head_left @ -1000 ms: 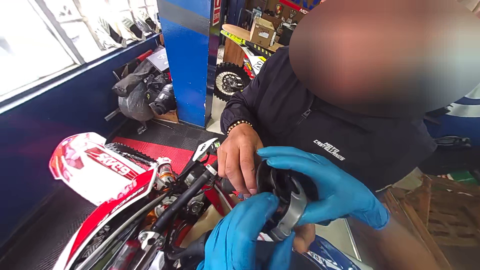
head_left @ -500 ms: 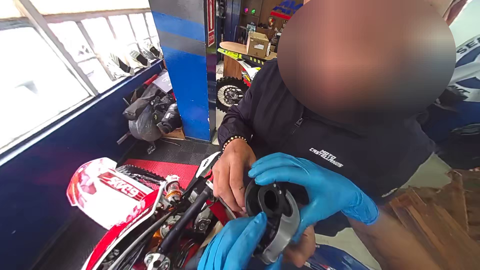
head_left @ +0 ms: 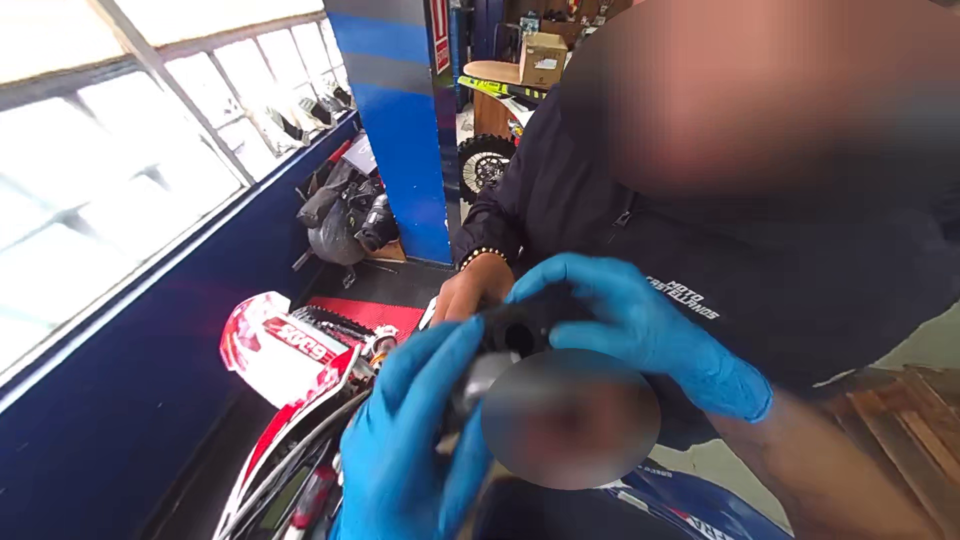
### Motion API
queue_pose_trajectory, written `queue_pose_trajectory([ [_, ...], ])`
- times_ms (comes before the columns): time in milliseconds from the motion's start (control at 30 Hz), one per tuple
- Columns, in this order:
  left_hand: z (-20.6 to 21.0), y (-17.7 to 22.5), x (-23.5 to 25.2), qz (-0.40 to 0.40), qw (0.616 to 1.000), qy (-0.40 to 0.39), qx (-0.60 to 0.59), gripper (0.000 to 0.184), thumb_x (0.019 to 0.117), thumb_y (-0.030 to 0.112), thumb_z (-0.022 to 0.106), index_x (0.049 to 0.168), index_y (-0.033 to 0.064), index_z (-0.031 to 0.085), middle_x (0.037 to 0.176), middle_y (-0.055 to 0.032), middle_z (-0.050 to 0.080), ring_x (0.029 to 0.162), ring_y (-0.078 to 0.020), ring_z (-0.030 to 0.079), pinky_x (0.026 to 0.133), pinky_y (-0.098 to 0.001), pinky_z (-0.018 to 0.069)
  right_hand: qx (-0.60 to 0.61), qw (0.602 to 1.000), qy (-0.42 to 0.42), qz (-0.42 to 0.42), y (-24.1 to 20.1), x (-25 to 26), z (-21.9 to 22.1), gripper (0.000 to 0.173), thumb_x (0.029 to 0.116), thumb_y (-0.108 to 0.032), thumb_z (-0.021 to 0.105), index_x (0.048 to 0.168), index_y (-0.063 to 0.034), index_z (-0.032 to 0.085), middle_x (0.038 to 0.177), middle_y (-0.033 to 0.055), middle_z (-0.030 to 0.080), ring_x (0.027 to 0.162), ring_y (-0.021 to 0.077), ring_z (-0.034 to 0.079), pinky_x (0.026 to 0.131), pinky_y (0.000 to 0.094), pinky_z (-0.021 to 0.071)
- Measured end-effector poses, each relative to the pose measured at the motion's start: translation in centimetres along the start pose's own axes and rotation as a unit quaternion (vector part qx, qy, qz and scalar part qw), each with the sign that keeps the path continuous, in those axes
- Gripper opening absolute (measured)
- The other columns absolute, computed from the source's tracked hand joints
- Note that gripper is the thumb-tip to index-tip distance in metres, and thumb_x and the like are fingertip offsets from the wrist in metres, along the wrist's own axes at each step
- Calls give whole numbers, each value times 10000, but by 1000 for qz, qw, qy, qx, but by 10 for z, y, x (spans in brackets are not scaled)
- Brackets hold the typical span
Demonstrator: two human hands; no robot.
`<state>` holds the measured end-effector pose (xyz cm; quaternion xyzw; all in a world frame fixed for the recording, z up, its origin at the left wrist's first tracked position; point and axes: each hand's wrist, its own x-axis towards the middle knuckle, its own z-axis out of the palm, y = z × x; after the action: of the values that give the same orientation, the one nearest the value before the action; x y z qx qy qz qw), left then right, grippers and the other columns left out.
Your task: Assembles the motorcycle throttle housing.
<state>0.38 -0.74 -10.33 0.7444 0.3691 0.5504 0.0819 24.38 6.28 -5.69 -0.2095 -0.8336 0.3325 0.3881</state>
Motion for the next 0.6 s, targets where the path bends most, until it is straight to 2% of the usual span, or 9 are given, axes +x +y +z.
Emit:
queue_pose_trajectory([
  [67,-8,-5,12,3,1000,-5,-4,363,1046,309,550,1328,123,684,1260,-88,678,1157,-85,624,921,-224,536,-6,1000,-8,1,2,3,4,535,964,-324,689,1301,82,601,1222,115,692,1154,129,654,1004,303,556],
  [133,-15,-10,20,-8,1000,-15,-14,334,1041,249,554,1293,95,712,1211,-89,701,1099,-96,645,900,-250,548,-28,999,-31,-4,-1,3,10,744,923,-485,711,1397,64,547,1378,131,619,1284,175,586,1092,356,512],
  [167,-18,-12,22,-24,999,-23,-28,326,1032,231,560,1286,98,717,1176,-65,707,1054,-91,652,875,-263,557,-46,998,-34,-6,-3,3,13,753,921,-502,709,1412,44,545,1426,131,587,1321,195,560,1109,383,502],
  [200,-21,-16,26,-41,998,-32,-46,324,1027,226,566,1291,109,713,1144,-28,708,1006,-76,658,839,-262,570,-59,998,-29,-15,-4,5,17,685,946,-456,694,1407,32,557,1433,127,585,1326,205,563,1106,399,511],
  [300,-34,-20,36,-124,982,-74,-124,323,1024,198,575,1321,134,684,1112,21,704,870,-70,688,722,-259,618,-58,998,22,-5,-10,10,34,414,997,-194,629,1354,15,603,1303,77,662,1148,122,654,977,292,578],
  [400,-41,-24,43,-195,946,-98,-239,285,1075,131,520,1324,78,649,1024,-60,720,704,-144,712,578,-278,636,-126,991,52,16,-20,17,48,295,1047,-110,517,1295,18,616,1139,53,671,983,17,643,857,162,552],
  [467,-38,-33,53,-203,936,-85,-276,236,1074,125,524,1235,31,669,942,-63,721,704,-156,723,603,-302,655,-187,981,57,16,-23,25,54,285,1076,-123,459,1275,21,603,1079,52,636,954,-9,602,837,131,514],
  [567,-34,-43,59,-174,950,-60,-254,190,1056,137,562,1135,31,699,884,-19,715,711,-113,720,626,-272,652,-236,969,71,16,-25,32,63,308,1094,-133,391,1269,18,594,1039,57,605,940,-9,572,816,126,486],
  [600,-33,-45,58,-160,956,-59,-239,178,1049,145,579,1130,45,703,886,-2,713,710,-88,714,624,-251,646,-233,969,78,18,-24,33,65,331,1103,-137,359,1281,17,591,1065,56,608,968,-7,576,840,133,489],
])
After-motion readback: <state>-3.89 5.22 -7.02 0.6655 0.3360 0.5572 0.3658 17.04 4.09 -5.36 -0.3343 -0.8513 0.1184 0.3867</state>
